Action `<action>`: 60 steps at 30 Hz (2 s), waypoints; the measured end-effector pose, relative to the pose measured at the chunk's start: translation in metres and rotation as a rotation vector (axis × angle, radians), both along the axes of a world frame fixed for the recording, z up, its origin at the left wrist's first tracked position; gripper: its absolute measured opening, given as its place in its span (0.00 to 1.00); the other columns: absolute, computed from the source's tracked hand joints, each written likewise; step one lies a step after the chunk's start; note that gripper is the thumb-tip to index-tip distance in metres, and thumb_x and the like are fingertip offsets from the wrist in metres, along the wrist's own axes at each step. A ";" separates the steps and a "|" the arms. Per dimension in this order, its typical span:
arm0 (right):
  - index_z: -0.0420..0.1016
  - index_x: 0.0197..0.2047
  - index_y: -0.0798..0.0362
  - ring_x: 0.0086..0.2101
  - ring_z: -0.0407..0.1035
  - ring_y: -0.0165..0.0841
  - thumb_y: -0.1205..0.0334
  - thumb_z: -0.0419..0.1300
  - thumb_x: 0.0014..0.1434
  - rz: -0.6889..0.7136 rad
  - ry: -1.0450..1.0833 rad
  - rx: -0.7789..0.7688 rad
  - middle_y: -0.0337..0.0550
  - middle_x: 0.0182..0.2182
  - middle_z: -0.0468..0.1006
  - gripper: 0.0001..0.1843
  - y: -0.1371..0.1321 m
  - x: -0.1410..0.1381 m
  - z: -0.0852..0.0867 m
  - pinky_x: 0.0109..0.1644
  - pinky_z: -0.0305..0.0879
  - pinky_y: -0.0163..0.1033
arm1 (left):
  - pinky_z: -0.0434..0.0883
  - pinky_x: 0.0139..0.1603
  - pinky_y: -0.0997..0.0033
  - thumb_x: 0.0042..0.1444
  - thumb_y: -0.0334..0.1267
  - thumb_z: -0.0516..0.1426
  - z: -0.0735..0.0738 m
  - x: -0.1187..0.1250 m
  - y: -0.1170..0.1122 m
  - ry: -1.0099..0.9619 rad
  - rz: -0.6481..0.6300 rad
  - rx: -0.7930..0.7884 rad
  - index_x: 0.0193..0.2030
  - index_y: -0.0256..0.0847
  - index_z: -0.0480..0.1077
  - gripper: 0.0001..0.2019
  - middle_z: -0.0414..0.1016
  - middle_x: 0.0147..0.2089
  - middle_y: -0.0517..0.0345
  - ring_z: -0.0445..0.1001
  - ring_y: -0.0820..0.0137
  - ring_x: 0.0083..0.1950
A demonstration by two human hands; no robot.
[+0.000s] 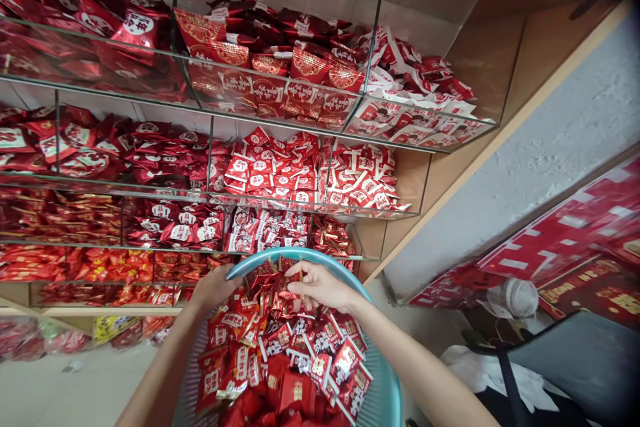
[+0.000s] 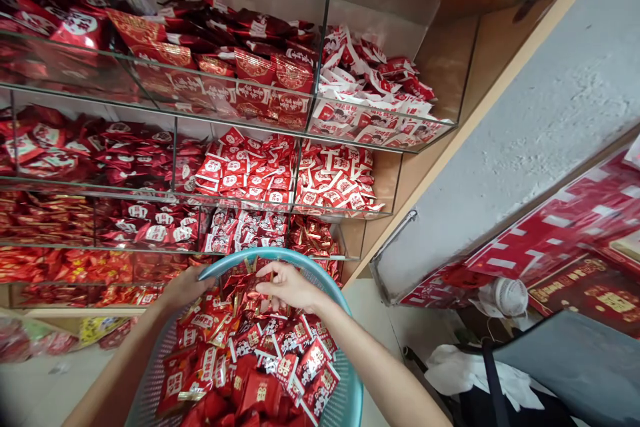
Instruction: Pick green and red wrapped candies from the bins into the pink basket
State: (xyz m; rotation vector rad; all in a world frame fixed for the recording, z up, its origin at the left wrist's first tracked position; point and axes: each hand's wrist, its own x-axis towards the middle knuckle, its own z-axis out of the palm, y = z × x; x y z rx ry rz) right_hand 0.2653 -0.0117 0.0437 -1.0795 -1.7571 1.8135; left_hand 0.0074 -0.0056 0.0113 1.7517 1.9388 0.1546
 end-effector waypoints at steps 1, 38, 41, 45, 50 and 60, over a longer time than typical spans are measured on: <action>0.62 0.45 0.52 0.15 0.61 0.23 0.49 0.59 0.51 0.044 -0.021 0.003 0.33 0.18 0.73 0.22 -0.002 -0.004 -0.002 0.16 0.52 0.27 | 0.59 0.30 0.75 0.51 0.42 0.47 0.000 0.000 0.000 0.001 0.002 0.001 0.34 0.40 0.68 0.11 0.75 0.32 0.55 0.73 0.66 0.34; 0.73 0.29 0.52 0.31 0.70 0.33 0.53 0.52 0.56 -0.688 -0.824 0.560 0.44 0.28 0.77 0.14 0.100 0.088 -0.051 0.31 0.57 0.32 | 0.59 0.30 0.76 0.51 0.40 0.48 -0.007 -0.002 0.002 0.025 0.026 0.008 0.34 0.40 0.67 0.10 0.74 0.32 0.56 0.73 0.67 0.34; 0.73 0.26 0.53 0.28 0.69 0.32 0.50 0.50 0.56 -0.690 -0.798 0.517 0.43 0.25 0.76 0.18 0.102 0.092 -0.065 0.29 0.57 0.32 | 0.59 0.31 0.76 0.51 0.40 0.47 -0.007 -0.002 0.003 0.026 0.026 -0.001 0.35 0.41 0.67 0.11 0.74 0.32 0.55 0.72 0.66 0.35; 0.72 0.23 0.54 0.23 0.67 0.29 0.49 0.53 0.53 -0.649 -0.731 0.433 0.40 0.19 0.74 0.18 0.111 0.097 -0.072 0.27 0.57 0.31 | 0.59 0.31 0.75 0.51 0.42 0.46 -0.007 -0.002 0.003 0.031 0.025 -0.003 0.34 0.41 0.66 0.11 0.74 0.32 0.55 0.72 0.65 0.36; 0.70 0.21 0.56 0.19 0.64 0.26 0.53 0.57 0.49 -0.632 -0.606 0.386 0.37 0.16 0.71 0.15 0.115 0.099 -0.079 0.26 0.58 0.30 | 0.59 0.30 0.75 0.51 0.41 0.46 -0.007 -0.002 0.002 0.039 0.020 0.003 0.34 0.41 0.66 0.11 0.74 0.32 0.55 0.73 0.65 0.35; 0.65 0.25 0.53 0.24 0.69 0.31 0.45 0.54 0.50 -0.747 -0.237 0.476 0.38 0.19 0.71 0.19 0.087 0.109 -0.064 0.27 0.64 0.34 | 0.59 0.30 0.75 0.51 0.42 0.47 -0.011 -0.004 0.003 0.026 0.021 0.013 0.35 0.41 0.67 0.12 0.74 0.33 0.55 0.72 0.66 0.35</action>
